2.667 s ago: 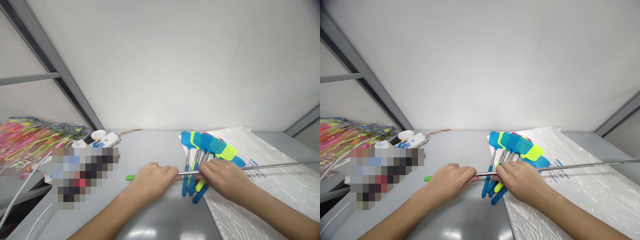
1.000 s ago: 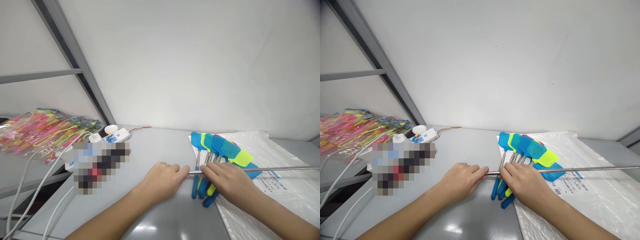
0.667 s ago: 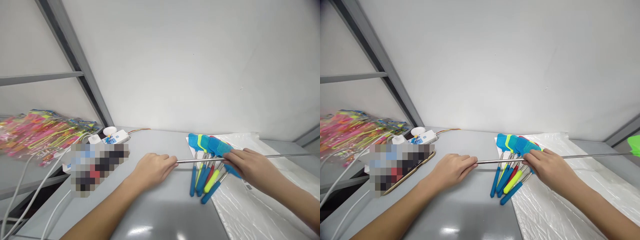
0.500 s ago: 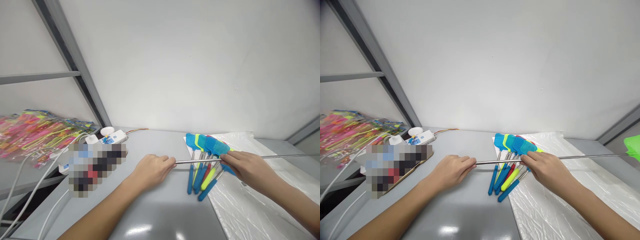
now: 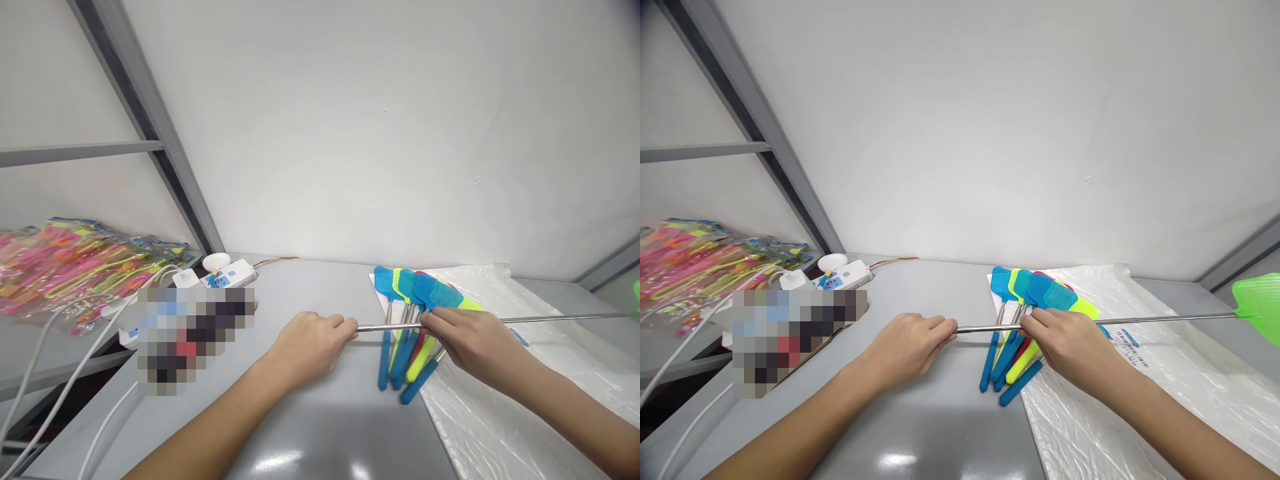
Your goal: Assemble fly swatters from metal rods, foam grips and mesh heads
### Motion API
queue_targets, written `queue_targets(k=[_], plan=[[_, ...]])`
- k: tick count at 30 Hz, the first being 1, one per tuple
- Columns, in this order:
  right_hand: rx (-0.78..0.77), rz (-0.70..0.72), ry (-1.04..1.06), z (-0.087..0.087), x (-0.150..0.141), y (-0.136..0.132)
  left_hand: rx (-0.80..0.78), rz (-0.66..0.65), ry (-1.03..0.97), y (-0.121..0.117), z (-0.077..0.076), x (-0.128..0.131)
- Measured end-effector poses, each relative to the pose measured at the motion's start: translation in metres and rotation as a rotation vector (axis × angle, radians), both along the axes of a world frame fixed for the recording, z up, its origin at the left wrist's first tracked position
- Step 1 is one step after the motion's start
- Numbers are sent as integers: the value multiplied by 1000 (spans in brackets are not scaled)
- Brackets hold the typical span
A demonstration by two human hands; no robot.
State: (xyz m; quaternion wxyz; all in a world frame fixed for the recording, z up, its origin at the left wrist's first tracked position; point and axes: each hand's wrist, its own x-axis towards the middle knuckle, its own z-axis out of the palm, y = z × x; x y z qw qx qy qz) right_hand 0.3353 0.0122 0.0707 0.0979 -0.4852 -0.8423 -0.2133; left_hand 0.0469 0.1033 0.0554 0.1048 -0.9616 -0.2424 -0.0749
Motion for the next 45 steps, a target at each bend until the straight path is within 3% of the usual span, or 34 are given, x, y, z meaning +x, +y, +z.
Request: queue_targets(k=[6, 9, 12, 20, 23, 29, 37, 41, 45], plan=[[-68, 94, -38, -7, -38, 2, -58, -76, -14, -14, -8, 14], [-97, 67, -45, -7, -54, 8, -66, -48, -31, -17, -10, 18], [-63, 24, -39, 1, -45, 15, -59, -21, -43, -11, -6, 13], [-57, -15, -5, 18, 21, 8, -44, 20, -74, 6, 6, -6], [-50, -13, 2, 15, 16, 5, -40, 20, -66, 3, 6, -5], [-98, 130, 32, 1, -29, 7, -79, -60, -32, -13, -4, 11], [-134, 109, -26, -1, -61, 15, -79, -43, -41, -15, -10, 11], [-114, 100, -37, 11, -52, 17, -86, -33, -68, -12, -3, 8], [-89, 5, -50, 25, -12, 12, -81, 12, -78, -3, 6, 0]])
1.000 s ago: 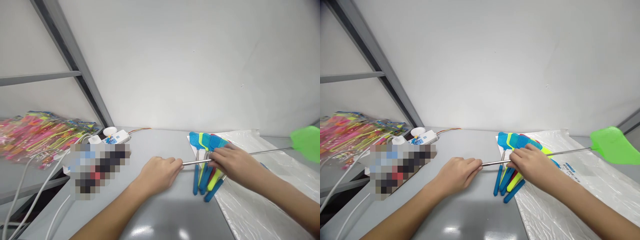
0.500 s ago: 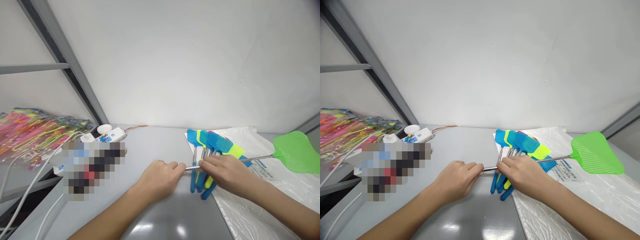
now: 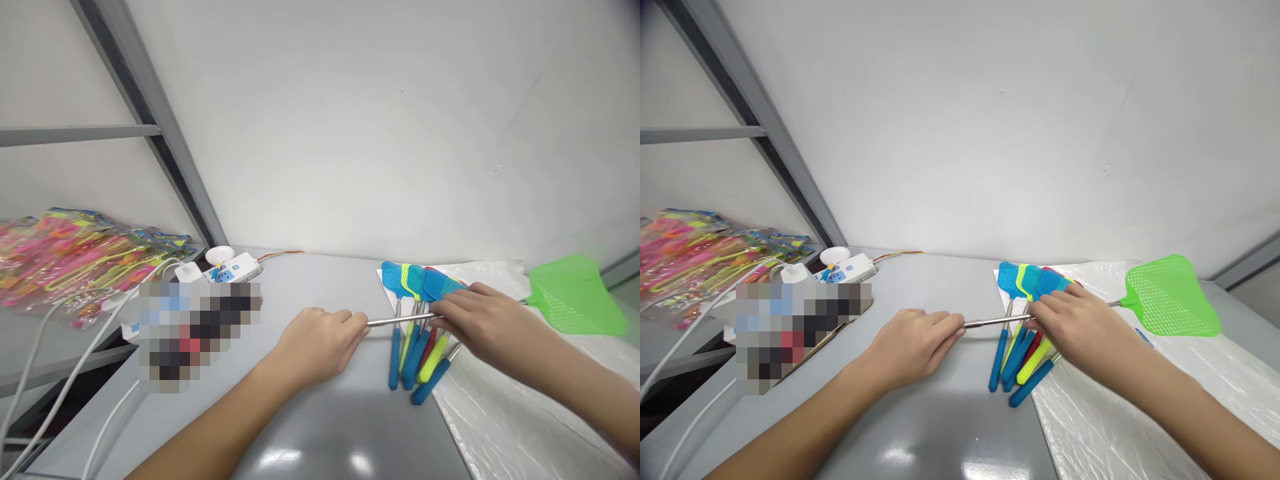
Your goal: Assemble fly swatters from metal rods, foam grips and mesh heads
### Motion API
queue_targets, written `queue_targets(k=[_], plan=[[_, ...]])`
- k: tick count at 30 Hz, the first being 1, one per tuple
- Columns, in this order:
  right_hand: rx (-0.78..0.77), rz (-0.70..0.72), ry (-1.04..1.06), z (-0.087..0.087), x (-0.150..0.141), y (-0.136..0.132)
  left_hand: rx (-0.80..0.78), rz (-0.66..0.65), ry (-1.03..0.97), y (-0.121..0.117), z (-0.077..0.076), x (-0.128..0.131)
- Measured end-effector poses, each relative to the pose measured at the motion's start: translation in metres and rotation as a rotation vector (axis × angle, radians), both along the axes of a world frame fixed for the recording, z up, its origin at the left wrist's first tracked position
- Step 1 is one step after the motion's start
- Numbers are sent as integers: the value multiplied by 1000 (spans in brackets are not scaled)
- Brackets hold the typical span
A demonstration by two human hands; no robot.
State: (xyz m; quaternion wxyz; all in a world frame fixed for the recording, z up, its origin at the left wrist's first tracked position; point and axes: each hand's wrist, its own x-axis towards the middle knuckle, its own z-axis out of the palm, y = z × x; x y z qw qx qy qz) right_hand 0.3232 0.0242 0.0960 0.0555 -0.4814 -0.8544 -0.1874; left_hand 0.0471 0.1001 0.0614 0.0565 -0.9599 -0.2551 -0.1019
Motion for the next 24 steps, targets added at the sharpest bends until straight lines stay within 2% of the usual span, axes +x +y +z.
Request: queue_targets(k=[3, 5, 7, 10, 13, 16, 21, 24], plan=[[13, -53, 13, 6, 27, -7, 12, 8, -29, 4, 5, -5], [26, -38, 34, 7, 29, -11, 20, 1, -46, 3, 5, -4], [23, 18, 64, 4, 18, -14, 24, -18, -51, -3, 3, 0], [-31, 91, 76, -3, -15, -15, 23, -71, -63, -14, -3, 9], [-65, 97, 49, -9, -44, -10, 17, -79, -65, -19, -8, 13], [-45, 92, 32, -8, -53, -5, 11, -57, -56, -16, -8, 12], [101, 34, -47, 10, -29, -4, 22, -23, -80, -7, 1, 4], [98, 6, -93, 18, -6, -8, 30, -5, -74, -1, 4, -2]])
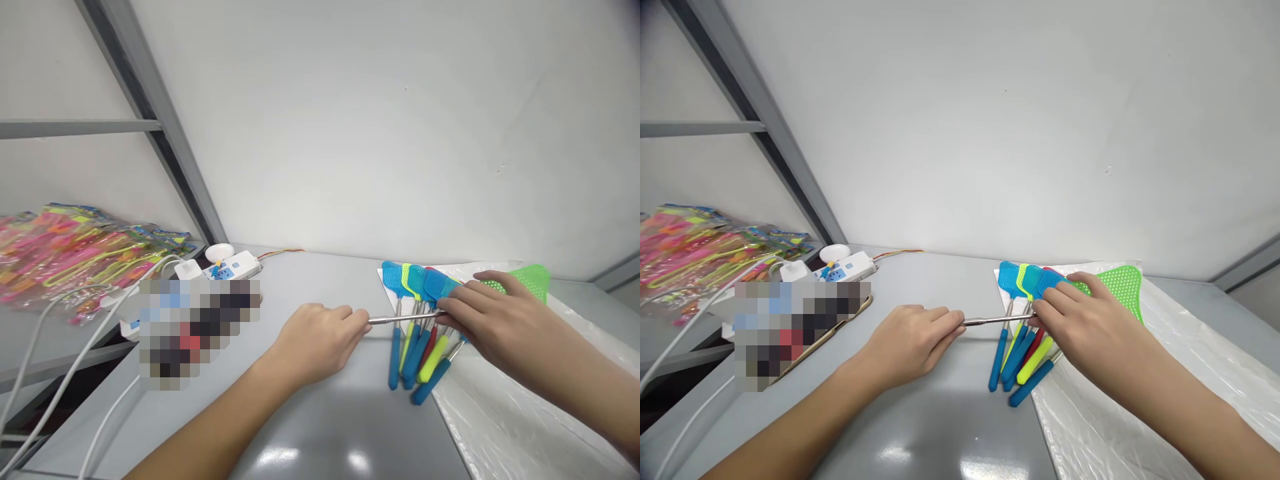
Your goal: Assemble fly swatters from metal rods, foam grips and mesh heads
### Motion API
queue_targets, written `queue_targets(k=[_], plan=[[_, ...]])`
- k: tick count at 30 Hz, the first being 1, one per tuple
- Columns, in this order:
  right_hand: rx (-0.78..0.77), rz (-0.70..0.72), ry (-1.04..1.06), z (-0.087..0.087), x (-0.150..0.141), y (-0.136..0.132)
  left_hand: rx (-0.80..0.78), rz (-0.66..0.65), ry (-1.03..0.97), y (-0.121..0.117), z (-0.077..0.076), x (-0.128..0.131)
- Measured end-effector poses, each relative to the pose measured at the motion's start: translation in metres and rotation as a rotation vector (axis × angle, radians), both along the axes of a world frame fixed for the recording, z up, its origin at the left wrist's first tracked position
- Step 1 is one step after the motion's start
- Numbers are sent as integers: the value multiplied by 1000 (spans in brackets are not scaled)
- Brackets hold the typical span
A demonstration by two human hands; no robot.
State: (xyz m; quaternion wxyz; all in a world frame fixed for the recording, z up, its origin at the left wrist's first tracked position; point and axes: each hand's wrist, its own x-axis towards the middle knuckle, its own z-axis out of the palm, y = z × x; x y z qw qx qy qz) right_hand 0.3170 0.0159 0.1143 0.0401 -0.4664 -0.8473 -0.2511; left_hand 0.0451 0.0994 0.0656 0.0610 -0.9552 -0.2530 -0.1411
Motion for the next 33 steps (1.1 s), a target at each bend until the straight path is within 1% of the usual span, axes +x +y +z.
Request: queue_targets(k=[2, 4, 8, 11, 13, 15, 17, 18, 19, 20, 22, 24, 25, 28, 31, 33], plan=[[-24, 10, -12, 1, 7, -3, 1, -8, 6, 2, 1, -2], [-30, 35, 4, -2, 5, -4, 8, -16, 11, 1, -1, -1], [-22, 158, 70, -17, -25, -4, 12, -84, 41, -8, -10, 10], [-18, 198, 58, -25, -46, -2, -9, -107, 61, -13, -16, 15], [15, 177, 60, -24, -46, -1, -27, -91, 47, -12, -16, 14], [92, 123, 95, -18, -35, -1, -27, -79, 21, -9, -12, 10], [171, 19, 204, -10, -16, 0, -13, -61, -2, -6, -8, 6], [186, -53, 299, -7, -6, 0, -3, -51, -14, -4, -7, 4], [165, -134, 418, -5, 4, 0, 7, -40, -24, -2, -5, 3], [104, -207, 550, -4, 11, -1, 17, -30, -35, -1, -5, 2], [-123, -311, 834, -8, 20, -1, 26, -19, -46, 0, -5, 2], [-356, -351, 1101, -14, 17, 0, 20, -14, -35, -1, -7, 3], [-426, -359, 1208, -17, 13, 0, 11, -13, -21, -1, -9, 4], [-485, -358, 1411, -23, -3, 3, -24, -1, 17, -4, -12, 6], [-548, -313, 1516, -24, -9, 5, -63, 10, 23, -5, -13, 6], [-596, -272, 1554, -24, -5, 5, -106, 13, 15, -5, -13, 7]])
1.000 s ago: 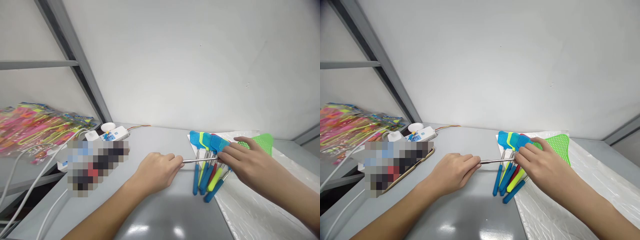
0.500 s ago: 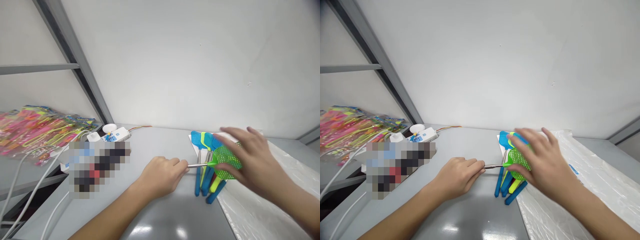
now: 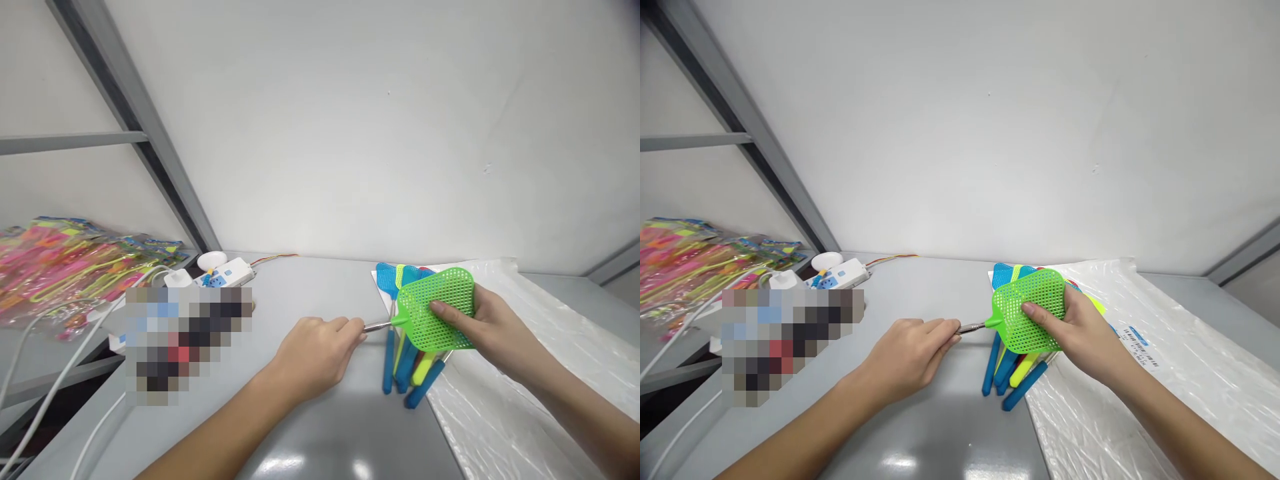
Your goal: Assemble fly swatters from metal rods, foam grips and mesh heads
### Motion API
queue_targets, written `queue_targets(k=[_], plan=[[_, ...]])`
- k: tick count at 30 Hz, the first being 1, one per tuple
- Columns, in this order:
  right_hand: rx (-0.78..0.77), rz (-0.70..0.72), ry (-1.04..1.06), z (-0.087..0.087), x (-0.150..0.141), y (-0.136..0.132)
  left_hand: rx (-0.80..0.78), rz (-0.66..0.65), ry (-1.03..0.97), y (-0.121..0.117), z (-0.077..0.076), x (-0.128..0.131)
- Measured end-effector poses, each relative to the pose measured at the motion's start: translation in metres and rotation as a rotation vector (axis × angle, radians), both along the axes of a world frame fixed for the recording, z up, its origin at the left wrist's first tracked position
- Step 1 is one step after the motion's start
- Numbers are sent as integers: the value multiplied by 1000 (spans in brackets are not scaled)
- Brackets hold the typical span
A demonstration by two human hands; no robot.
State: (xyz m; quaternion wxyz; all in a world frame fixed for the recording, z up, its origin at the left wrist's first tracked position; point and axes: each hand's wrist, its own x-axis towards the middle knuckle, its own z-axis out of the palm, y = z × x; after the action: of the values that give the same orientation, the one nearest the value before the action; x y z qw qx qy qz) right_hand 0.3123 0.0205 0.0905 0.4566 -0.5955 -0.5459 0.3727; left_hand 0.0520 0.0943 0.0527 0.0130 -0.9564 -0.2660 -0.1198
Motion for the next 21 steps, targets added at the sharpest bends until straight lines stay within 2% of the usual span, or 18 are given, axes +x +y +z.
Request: queue_targets(k=[3, 5, 8, 11, 13, 15, 18, 21], plan=[[-46, 64, 14, 4, 18, -1, -122, -16, -44, 1, 2, 2], [-53, 41, -27, 10, 38, -1, -225, -34, -93, 2, 5, 3], [114, -52, -187, 19, 75, 1, -385, -14, -192, 4, 9, 5], [352, -73, -466, 16, 108, 8, -473, 11, -303, 3, 13, 13], [461, -102, -693, 5, 122, 16, -462, -4, -327, -1, 11, 22], [511, -128, -944, -11, 127, 26, -423, -28, -269, -6, 8, 33], [413, -151, -1238, -38, 124, 46, -376, -25, -114, -13, 1, 52], [319, -161, -1333, -56, 117, 67, -389, -5, -80, -16, -2, 66]])
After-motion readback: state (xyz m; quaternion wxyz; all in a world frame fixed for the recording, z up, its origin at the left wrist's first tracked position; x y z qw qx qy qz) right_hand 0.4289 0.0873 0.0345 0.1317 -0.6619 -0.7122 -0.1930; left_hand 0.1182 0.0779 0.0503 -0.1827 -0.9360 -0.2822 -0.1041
